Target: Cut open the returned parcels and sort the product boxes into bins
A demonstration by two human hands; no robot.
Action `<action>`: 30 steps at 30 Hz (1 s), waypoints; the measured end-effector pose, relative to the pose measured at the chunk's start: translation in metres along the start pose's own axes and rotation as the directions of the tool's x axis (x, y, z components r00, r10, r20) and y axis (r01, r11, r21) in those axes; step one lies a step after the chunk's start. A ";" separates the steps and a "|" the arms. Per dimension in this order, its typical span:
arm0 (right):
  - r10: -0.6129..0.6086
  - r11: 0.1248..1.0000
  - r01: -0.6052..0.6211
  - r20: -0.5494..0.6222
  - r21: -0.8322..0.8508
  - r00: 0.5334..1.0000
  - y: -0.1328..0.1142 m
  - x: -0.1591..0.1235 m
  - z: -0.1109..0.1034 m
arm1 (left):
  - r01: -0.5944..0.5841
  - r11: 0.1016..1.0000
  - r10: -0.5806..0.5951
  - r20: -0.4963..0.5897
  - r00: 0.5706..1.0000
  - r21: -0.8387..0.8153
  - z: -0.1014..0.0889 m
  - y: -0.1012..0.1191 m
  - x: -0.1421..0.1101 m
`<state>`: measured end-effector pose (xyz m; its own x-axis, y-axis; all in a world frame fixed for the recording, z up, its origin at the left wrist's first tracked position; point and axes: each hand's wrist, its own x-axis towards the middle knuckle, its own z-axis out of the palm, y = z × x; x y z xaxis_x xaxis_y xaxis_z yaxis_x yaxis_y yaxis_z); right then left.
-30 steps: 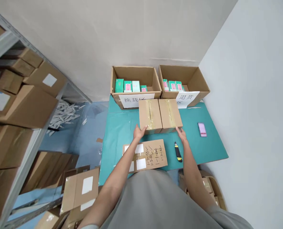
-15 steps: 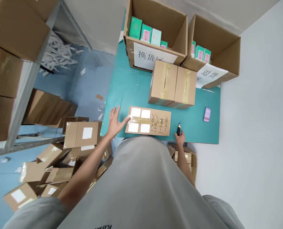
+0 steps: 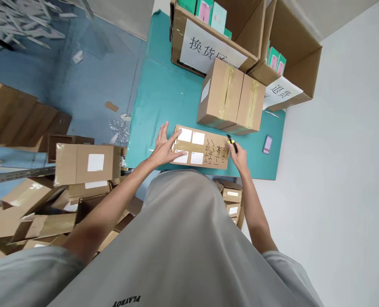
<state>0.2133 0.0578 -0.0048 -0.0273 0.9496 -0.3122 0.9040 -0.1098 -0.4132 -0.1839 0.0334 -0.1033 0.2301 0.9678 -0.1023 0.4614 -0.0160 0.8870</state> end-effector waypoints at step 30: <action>-0.164 0.712 0.514 0.598 -0.478 0.784 -0.189 0.022 0.032 | 0.024 0.985 -0.004 0.119 0.993 -0.169 -0.002 -0.024 -0.002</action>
<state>0.0288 0.0901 0.0392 -0.4251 0.5871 -0.6889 0.8337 0.5503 -0.0456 -0.1975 0.0323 -0.1238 0.3285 0.9311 -0.1586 0.3153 0.0502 0.9477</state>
